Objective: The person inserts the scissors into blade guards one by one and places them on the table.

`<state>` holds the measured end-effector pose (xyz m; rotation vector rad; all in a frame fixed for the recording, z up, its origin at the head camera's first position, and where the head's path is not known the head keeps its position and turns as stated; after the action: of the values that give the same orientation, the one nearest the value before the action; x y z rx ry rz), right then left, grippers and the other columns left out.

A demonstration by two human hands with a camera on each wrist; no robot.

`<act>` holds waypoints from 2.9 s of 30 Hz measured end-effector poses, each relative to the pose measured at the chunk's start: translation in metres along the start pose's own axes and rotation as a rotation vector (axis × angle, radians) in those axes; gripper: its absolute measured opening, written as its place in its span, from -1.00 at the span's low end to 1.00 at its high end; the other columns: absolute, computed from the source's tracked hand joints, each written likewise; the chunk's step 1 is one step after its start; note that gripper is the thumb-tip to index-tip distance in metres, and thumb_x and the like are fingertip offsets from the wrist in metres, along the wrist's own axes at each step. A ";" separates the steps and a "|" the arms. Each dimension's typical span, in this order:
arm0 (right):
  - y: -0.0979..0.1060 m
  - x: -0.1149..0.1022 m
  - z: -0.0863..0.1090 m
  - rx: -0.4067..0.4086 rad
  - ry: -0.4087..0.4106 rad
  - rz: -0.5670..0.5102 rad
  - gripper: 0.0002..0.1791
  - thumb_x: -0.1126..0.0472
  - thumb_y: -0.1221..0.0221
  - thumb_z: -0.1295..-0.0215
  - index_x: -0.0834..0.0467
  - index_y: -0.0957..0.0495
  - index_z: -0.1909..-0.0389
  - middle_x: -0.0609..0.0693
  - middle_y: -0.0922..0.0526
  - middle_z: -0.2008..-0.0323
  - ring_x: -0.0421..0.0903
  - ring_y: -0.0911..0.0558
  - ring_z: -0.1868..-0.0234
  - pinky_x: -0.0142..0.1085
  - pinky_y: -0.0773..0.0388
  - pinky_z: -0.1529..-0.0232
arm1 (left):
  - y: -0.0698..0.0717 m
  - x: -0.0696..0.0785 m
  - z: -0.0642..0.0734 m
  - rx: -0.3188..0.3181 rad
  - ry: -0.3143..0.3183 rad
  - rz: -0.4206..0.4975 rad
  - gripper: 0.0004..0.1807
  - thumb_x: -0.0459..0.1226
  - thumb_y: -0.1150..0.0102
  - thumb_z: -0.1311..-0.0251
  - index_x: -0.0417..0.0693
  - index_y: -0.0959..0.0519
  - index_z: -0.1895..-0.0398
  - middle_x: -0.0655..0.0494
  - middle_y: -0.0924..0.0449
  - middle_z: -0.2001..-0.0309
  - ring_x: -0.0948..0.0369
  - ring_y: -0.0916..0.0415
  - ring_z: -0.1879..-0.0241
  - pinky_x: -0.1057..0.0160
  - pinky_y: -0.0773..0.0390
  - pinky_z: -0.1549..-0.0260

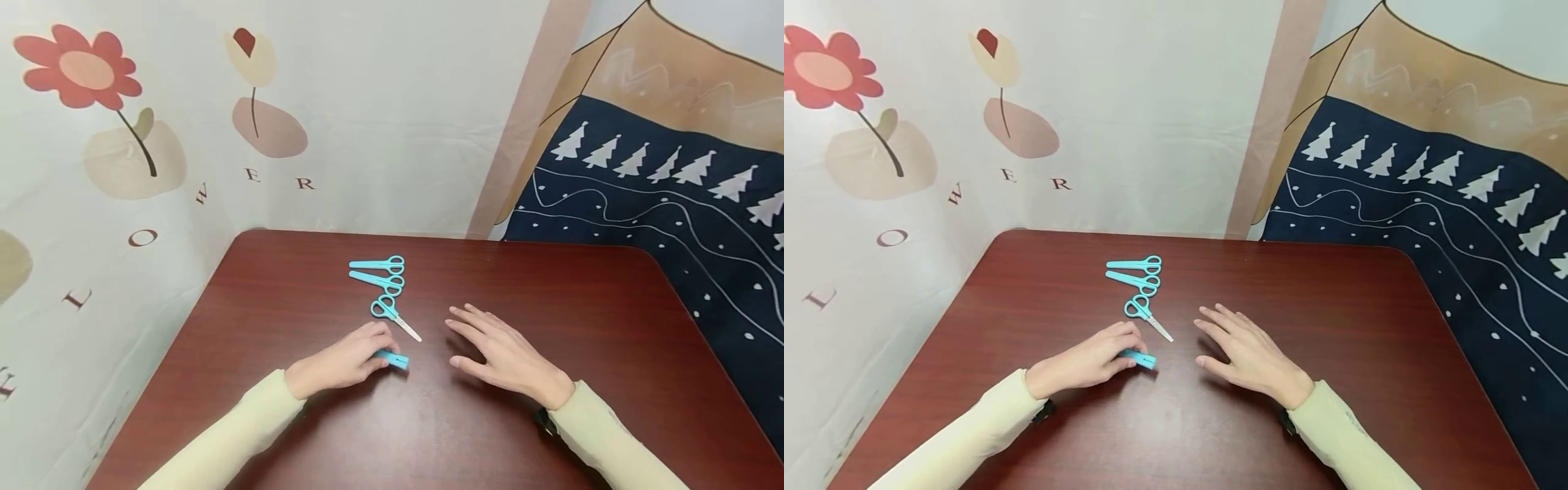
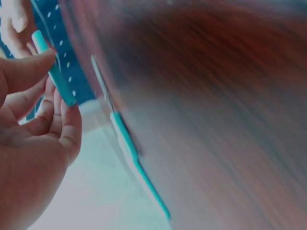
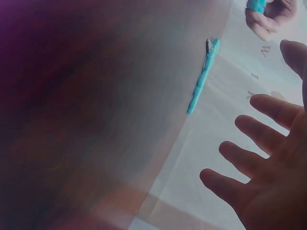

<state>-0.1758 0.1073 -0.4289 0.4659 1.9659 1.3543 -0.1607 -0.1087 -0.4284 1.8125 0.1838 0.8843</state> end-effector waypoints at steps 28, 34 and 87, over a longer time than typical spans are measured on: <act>-0.062 -0.045 -0.072 -0.319 0.174 0.131 -0.15 -0.33 -0.07 -0.49 0.27 -0.40 -0.46 0.19 -0.30 -0.52 0.09 -0.29 -0.54 0.17 -0.29 -0.42 | 0.049 -0.032 0.078 0.299 0.216 -0.020 -0.76 -0.41 -0.44 -0.22 0.02 -0.67 0.09 0.32 -0.55 0.17 0.28 -0.45 0.22 0.25 -0.51 0.22; -0.060 -0.059 -0.064 -0.312 0.216 0.211 -0.17 -0.35 -0.05 -0.49 0.25 -0.45 -0.43 0.18 -0.40 -0.46 0.08 -0.41 -0.47 0.12 -0.38 -0.37 | 0.051 -0.036 0.082 0.306 0.258 -0.009 -0.76 -0.39 -0.42 -0.25 0.07 -0.69 0.08 0.36 -0.57 0.14 0.30 -0.48 0.17 0.21 -0.55 0.17; -0.043 -0.021 -0.081 -0.271 0.211 -0.008 -0.33 -0.09 -0.43 -0.28 0.17 -0.57 -0.32 0.11 -0.57 -0.24 0.07 -0.54 -0.24 -0.09 -0.49 -0.28 | 0.048 -0.035 0.076 0.322 0.289 0.035 -0.71 -0.43 -0.42 -0.23 0.07 -0.67 0.06 0.35 -0.58 0.09 0.31 -0.53 0.16 0.20 -0.58 0.15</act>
<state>-0.2156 0.0234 -0.4437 0.1939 1.9044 1.6928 -0.1501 -0.2043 -0.4163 1.9786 0.5036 1.1944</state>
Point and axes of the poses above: each hand's wrist, its own z-axis away from the middle knuckle, its own y-axis out of the back of the hand, x = y × z, the point moved 8 cm from there along -z, towards the middle knuckle
